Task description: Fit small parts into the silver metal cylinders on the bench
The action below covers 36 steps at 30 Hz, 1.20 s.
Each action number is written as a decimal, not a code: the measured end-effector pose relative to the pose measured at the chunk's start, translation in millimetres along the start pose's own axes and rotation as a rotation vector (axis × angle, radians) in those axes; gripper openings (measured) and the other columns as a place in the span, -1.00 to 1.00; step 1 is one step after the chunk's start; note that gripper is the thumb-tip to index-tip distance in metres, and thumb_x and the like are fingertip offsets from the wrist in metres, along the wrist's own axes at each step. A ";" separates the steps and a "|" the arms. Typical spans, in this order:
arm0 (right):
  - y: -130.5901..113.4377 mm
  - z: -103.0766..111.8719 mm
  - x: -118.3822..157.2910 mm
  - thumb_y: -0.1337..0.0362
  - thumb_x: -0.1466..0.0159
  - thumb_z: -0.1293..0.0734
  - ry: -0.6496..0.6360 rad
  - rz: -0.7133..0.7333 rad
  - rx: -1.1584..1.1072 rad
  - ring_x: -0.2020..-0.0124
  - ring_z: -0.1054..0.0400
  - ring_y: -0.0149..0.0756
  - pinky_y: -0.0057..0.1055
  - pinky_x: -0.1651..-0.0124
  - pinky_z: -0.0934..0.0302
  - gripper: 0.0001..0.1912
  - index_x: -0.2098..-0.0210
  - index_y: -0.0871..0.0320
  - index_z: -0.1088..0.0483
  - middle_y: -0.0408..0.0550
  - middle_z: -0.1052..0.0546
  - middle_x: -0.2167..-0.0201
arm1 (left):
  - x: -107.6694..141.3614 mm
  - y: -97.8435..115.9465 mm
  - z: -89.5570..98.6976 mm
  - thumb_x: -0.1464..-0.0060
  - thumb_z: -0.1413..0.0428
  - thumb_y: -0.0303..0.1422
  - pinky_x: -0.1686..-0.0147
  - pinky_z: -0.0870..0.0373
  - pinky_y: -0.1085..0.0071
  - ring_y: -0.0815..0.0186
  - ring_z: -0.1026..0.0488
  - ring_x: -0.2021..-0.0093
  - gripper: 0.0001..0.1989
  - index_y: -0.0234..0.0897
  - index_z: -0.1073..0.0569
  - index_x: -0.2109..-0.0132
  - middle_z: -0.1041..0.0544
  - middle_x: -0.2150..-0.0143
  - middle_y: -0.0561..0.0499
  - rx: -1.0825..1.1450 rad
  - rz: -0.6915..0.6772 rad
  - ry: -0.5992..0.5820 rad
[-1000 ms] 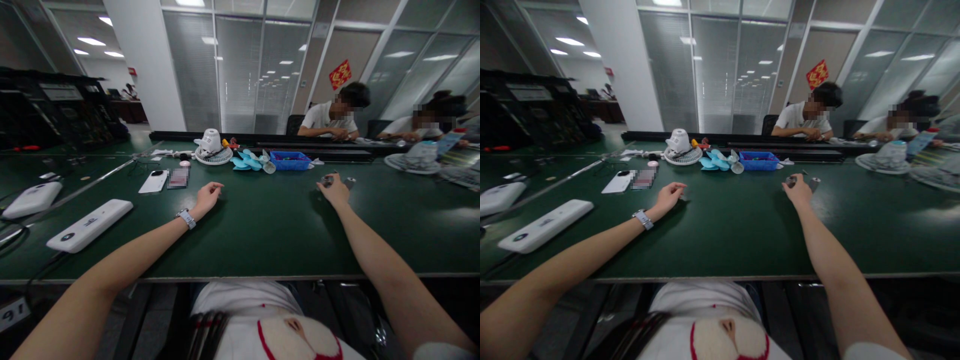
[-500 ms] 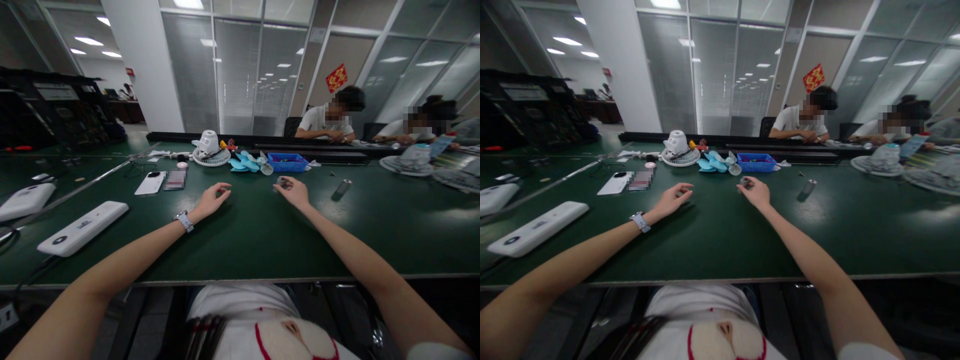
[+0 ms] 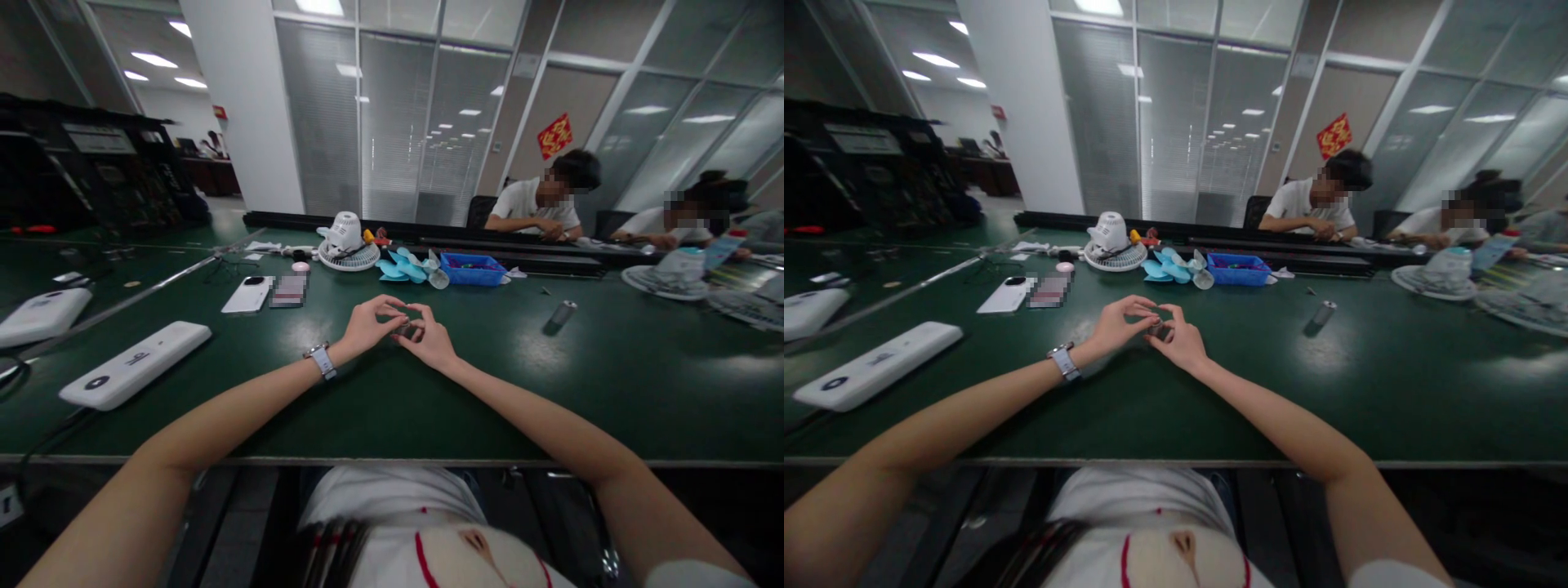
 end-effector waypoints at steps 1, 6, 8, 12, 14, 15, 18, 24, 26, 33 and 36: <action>0.8 -0.6 -0.2 0.07 -0.15 -0.43 -0.003 -0.001 0.004 0.48 -0.46 -0.28 -0.38 0.35 -0.29 -0.32 -0.16 0.07 -0.10 -0.19 -0.58 0.34 | -0.8 1.6 1.4 -0.04 -0.23 -0.24 0.05 -0.46 0.25 0.19 -0.57 0.11 -0.71 -0.24 -0.45 0.11 -0.62 0.17 -0.06 -0.002 0.000 0.021; 4.3 -2.7 0.3 0.03 -0.16 -0.43 -0.006 -0.013 -0.003 0.48 -0.46 -0.28 -0.35 0.35 -0.30 -0.30 -0.16 0.08 -0.10 -0.14 -0.59 0.28 | -3.6 -3.2 20.5 -0.05 -0.22 -0.20 0.06 -0.45 0.27 0.21 -0.57 0.10 -0.69 -0.24 -0.35 0.14 -0.62 0.18 -0.05 0.011 -0.027 0.144; 2.6 -3.6 1.0 0.03 -0.16 -0.43 -0.016 -0.004 -0.010 0.47 -0.46 -0.29 -0.35 0.34 -0.31 -0.31 -0.17 0.08 -0.12 -0.12 -0.59 0.25 | -4.3 -19.5 26.8 0.00 -0.26 -0.21 0.07 -0.44 0.28 0.20 -0.58 0.12 -0.66 -0.23 -0.34 0.15 -0.63 0.22 -0.05 0.010 -0.012 0.135; 2.1 4.0 -0.1 0.05 -0.19 -0.42 -0.023 0.033 0.034 0.46 -0.46 -0.32 -0.36 0.30 -0.32 -0.47 -0.10 0.02 -0.27 -0.15 -0.59 0.28 | -1.9 -62.4 24.3 0.05 -0.29 -0.22 0.05 -0.43 0.23 0.18 -0.59 0.15 -0.62 -0.23 -0.37 0.13 -0.65 0.29 -0.05 -0.019 0.109 -0.015; 15.1 22.0 -3.9 0.04 -0.20 -0.41 0.028 0.013 0.086 0.46 -0.46 -0.31 -0.36 0.31 -0.32 -0.52 -0.07 0.00 -0.33 -0.16 -0.59 0.32 | 0.3 -72.6 18.3 0.08 -0.30 -0.21 0.02 -0.42 0.20 0.16 -0.58 0.10 -0.52 -0.22 -0.39 0.01 -0.65 0.25 -0.06 -0.008 0.143 -0.102; 26.2 36.5 -6.3 0.04 -0.20 -0.41 0.079 -0.013 0.114 0.46 -0.46 -0.31 -0.36 0.32 -0.32 -0.53 -0.06 0.00 -0.35 -0.15 -0.58 0.31 | 0.8 -74.4 17.1 0.08 -0.30 -0.19 0.01 -0.41 0.20 0.16 -0.57 0.07 -0.45 -0.21 -0.38 -0.06 -0.65 0.20 -0.07 0.004 0.151 -0.121; 72.0 97.2 -9.2 0.02 -0.20 -0.40 0.303 -0.136 0.235 0.44 -0.47 -0.27 -0.33 0.28 -0.32 -0.52 -0.05 0.05 -0.35 -0.07 -0.58 0.24 | -1.4 -78.9 29.6 0.02 -0.26 -0.12 0.05 -0.42 0.24 0.15 -0.56 0.05 -0.37 -0.20 -0.33 -0.17 -0.63 0.09 -0.13 0.026 0.200 -0.024; 156.4 201.2 14.0 0.06 -0.21 -0.38 0.542 -0.496 0.626 0.18 -0.46 -0.04 -0.21 0.12 -0.27 -0.54 -0.06 0.06 -0.34 0.01 -0.57 0.22 | 1.6 -111.5 88.7 -0.18 -0.05 -0.10 0.22 -0.45 0.34 0.20 -0.58 0.18 -0.61 -0.30 -0.39 -0.01 -0.64 0.22 -0.14 0.026 0.418 0.379; 172.6 212.4 21.3 0.05 -0.22 -0.37 0.523 -0.577 0.653 0.15 -0.44 -0.01 -0.20 0.13 -0.25 -0.54 -0.06 0.06 -0.34 0.04 -0.55 0.21 | 4.1 -119.3 98.8 -0.20 -0.03 -0.15 0.26 -0.45 0.38 0.23 -0.59 0.24 -0.68 -0.30 -0.38 0.06 -0.63 0.28 -0.11 0.046 0.455 0.447; 130.3 197.5 19.3 0.08 -0.18 -0.40 0.607 -0.474 0.839 -0.09 -0.24 0.13 -0.03 -0.06 -0.07 -0.26 -0.24 0.25 -0.13 0.30 -0.37 -0.09 | 2.1 -118.9 95.7 -0.19 -0.02 -0.14 0.29 -0.43 0.38 0.26 -0.56 0.37 -0.74 -0.26 -0.36 0.18 -0.59 0.42 -0.02 -0.015 0.378 0.443; 66.5 142.2 -0.1 0.10 -0.28 -0.32 0.503 -0.118 0.806 -0.19 -0.14 0.08 0.00 -0.15 -0.01 -0.35 -0.27 0.24 -0.14 0.26 -0.26 -0.21 | 2.3 -118.1 94.4 -0.19 -0.02 -0.14 0.33 -0.40 0.40 0.27 -0.54 0.41 -0.75 -0.25 -0.36 0.20 -0.57 0.45 0.00 -0.026 0.369 0.437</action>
Point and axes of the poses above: each hand's wrist, its own x-axis away from the middle knuckle, its own z-axis out of the back of the hand, y = z × x, the point moved 9 cm from there along -x, towards the middle knuckle
